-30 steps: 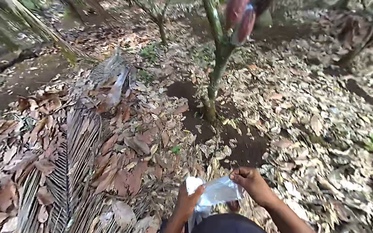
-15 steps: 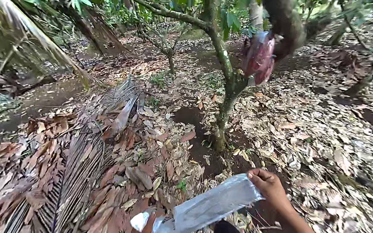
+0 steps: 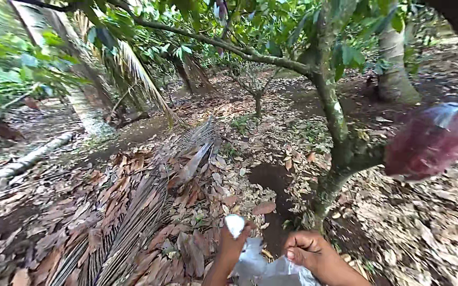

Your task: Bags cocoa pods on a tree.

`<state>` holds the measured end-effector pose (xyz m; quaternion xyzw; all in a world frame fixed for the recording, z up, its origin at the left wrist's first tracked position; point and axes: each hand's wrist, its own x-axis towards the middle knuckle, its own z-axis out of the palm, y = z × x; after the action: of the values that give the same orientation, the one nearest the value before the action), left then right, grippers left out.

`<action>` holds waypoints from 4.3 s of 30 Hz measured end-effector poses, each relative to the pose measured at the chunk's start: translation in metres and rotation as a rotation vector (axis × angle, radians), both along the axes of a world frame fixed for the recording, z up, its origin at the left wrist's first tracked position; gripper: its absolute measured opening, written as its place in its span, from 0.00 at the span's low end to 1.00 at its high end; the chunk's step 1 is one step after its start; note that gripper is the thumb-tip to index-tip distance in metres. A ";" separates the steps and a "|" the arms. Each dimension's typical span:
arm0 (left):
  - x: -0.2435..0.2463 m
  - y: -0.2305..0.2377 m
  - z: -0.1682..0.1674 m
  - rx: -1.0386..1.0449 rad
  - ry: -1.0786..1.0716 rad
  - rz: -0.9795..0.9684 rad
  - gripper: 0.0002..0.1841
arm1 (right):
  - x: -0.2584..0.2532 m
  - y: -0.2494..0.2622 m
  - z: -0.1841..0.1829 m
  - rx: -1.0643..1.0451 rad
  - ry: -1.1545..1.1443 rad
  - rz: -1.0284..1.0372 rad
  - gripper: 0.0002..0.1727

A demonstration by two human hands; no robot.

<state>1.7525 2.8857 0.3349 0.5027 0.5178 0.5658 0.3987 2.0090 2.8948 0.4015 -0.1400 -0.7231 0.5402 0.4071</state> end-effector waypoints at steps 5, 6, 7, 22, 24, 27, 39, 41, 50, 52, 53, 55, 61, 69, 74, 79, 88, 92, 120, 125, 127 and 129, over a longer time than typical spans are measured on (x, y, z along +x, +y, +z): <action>0.026 0.045 0.075 0.458 -0.015 -0.422 0.18 | -0.032 0.039 0.045 0.174 -0.027 0.075 0.09; 0.025 0.049 0.087 0.518 -0.042 -0.461 0.18 | -0.038 0.043 0.053 0.212 0.000 0.043 0.09; 0.023 0.051 0.096 0.554 -0.070 -0.478 0.17 | -0.043 0.046 0.060 0.246 0.030 -0.001 0.09; -0.142 0.057 0.109 0.726 -0.372 -0.596 0.17 | -0.236 0.025 0.070 0.501 0.008 -0.503 0.27; -0.164 0.060 0.106 0.695 -0.433 -0.623 0.21 | -0.260 0.024 0.068 0.549 -0.020 -0.553 0.28; -0.178 0.053 0.104 0.659 -0.458 -0.580 0.20 | -0.278 0.021 0.064 0.626 -0.043 -0.655 0.26; -0.162 0.031 0.111 0.534 -0.375 -0.508 0.23 | -0.242 0.023 0.075 0.785 -0.103 -1.032 0.13; -0.152 0.029 0.115 0.498 -0.443 -0.550 0.22 | -0.226 0.023 0.074 0.722 -0.085 -1.041 0.12; -0.113 0.034 0.122 0.497 -0.381 -0.432 0.28 | -0.184 0.014 0.081 0.411 0.070 -0.759 0.09; -0.106 0.030 0.124 0.535 -0.322 -0.448 0.37 | -0.177 0.012 0.080 0.426 0.039 -0.779 0.10; -0.102 0.028 0.125 0.551 -0.298 -0.473 0.39 | -0.173 0.012 0.079 0.443 0.009 -0.793 0.11; -0.096 0.023 0.124 0.564 -0.226 -0.474 0.36 | -0.167 0.011 0.078 0.471 -0.039 -0.812 0.12; -0.085 0.018 0.111 0.537 -0.202 -0.195 0.22 | -0.153 0.005 0.075 0.408 -0.003 -0.866 0.12; -0.084 0.025 0.112 0.665 -0.083 -0.190 0.16 | -0.133 -0.002 0.089 0.068 0.072 -0.529 0.25; -0.087 0.023 0.115 0.618 -0.222 -0.343 0.15 | -0.133 -0.003 0.086 0.071 -0.070 -0.497 0.09; -0.096 0.025 0.131 0.522 -0.447 -0.544 0.16 | -0.131 -0.004 0.084 0.158 0.064 -0.566 0.14; -0.067 0.037 0.139 0.602 -0.171 -0.688 0.27 | -0.148 -0.012 0.091 0.271 0.038 -0.573 0.16; -0.060 0.027 0.151 0.730 -0.205 -0.507 0.25 | -0.151 -0.011 0.093 0.431 -0.026 -0.740 0.21; -0.353 0.003 0.427 1.550 0.872 0.119 0.19 | -0.299 -0.081 0.429 1.372 -0.637 -0.690 0.09; -0.381 0.007 0.491 1.590 0.963 0.247 0.24 | -0.346 -0.084 0.475 1.402 -0.657 -0.797 0.08; -0.384 0.013 0.508 1.599 0.983 0.201 0.23 | -0.354 -0.084 0.487 1.376 -0.703 -0.855 0.09; -0.383 0.013 0.518 1.582 1.016 0.182 0.23 | -0.362 -0.087 0.495 1.340 -0.749 -0.934 0.10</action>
<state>1.3698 2.8991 0.8532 0.7714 0.1327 0.4952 -0.3770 1.6473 2.8079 0.8967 -0.3199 -0.8412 -0.2968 0.3192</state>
